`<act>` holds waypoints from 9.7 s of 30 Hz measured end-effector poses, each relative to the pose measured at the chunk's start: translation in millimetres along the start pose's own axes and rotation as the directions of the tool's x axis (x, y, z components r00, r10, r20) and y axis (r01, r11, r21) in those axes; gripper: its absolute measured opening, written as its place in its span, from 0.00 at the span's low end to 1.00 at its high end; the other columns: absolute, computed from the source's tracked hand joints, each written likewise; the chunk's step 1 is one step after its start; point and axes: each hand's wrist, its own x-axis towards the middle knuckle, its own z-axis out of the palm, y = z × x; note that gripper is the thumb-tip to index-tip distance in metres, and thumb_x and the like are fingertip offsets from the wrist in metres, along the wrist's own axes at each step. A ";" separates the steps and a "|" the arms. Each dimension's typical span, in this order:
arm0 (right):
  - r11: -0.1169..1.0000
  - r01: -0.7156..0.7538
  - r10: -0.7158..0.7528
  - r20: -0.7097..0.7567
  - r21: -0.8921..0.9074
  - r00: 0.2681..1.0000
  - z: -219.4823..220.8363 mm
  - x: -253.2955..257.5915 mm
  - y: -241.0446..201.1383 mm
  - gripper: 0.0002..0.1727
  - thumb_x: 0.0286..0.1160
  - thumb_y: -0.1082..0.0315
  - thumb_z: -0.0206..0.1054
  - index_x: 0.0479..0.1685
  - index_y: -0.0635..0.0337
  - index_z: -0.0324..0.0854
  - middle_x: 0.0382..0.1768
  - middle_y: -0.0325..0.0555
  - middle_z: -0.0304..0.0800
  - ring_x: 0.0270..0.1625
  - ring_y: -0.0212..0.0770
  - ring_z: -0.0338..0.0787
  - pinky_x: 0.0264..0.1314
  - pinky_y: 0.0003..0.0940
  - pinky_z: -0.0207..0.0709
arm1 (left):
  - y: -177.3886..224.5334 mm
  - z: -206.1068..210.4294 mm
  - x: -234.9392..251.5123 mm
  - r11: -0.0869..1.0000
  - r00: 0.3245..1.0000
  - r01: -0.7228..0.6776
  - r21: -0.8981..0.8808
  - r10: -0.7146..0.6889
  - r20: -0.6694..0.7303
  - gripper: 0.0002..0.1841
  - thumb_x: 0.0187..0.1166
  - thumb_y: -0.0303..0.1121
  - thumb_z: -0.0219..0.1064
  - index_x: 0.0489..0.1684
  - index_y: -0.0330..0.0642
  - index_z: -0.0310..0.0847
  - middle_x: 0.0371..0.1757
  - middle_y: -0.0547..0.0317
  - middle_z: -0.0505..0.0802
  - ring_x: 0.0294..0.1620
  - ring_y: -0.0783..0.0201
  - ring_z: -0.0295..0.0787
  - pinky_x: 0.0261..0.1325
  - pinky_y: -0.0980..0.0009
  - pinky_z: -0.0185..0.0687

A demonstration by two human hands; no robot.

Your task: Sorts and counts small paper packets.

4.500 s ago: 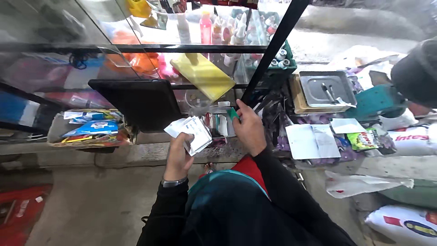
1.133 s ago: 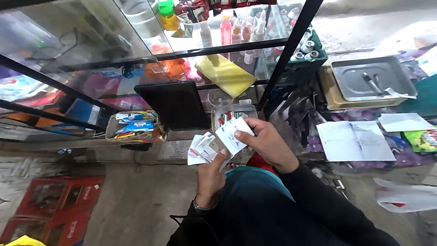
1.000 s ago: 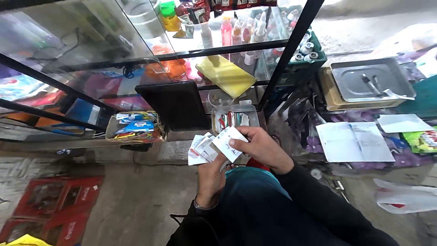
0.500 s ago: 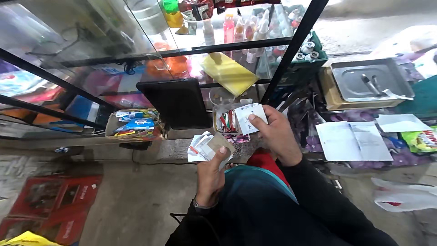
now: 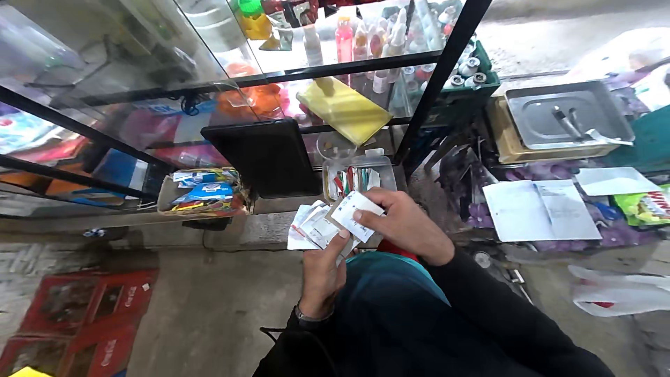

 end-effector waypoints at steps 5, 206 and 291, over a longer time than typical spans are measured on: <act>0.999 0.002 -0.009 -0.156 -0.047 0.988 -2.6 4.4 -0.1 0.09 0.81 0.61 0.69 0.52 0.52 0.88 0.37 0.41 0.94 0.33 0.38 0.92 0.33 0.38 0.89 | 1.0 1.4 1.8 0.999 1.000 0.021 0.040 -0.021 -0.004 0.26 0.69 0.16 0.74 0.67 0.21 0.71 0.57 0.31 0.91 0.57 0.44 0.93 0.66 0.48 0.88; 0.932 0.010 0.059 -0.180 0.363 0.982 -12.9 -14.3 -17.3 0.16 0.88 0.66 0.62 0.70 0.56 0.77 0.53 0.51 0.92 0.50 0.45 0.95 0.53 0.43 0.92 | 1.0 -3.8 -4.0 0.998 0.994 0.063 -0.022 -0.064 -0.089 0.22 0.69 0.16 0.71 0.63 0.27 0.72 0.50 0.40 0.92 0.49 0.53 0.94 0.57 0.54 0.91; 0.967 0.007 0.166 -0.651 0.256 0.741 -164.7 -131.1 100.9 0.17 0.83 0.68 0.65 0.64 0.69 0.80 0.50 0.50 0.94 0.52 0.38 0.94 0.60 0.40 0.90 | -134.5 121.0 12.8 0.914 0.873 0.147 0.379 -0.300 0.385 0.27 0.69 0.18 0.74 0.68 0.27 0.70 0.54 0.40 0.92 0.52 0.49 0.93 0.59 0.53 0.91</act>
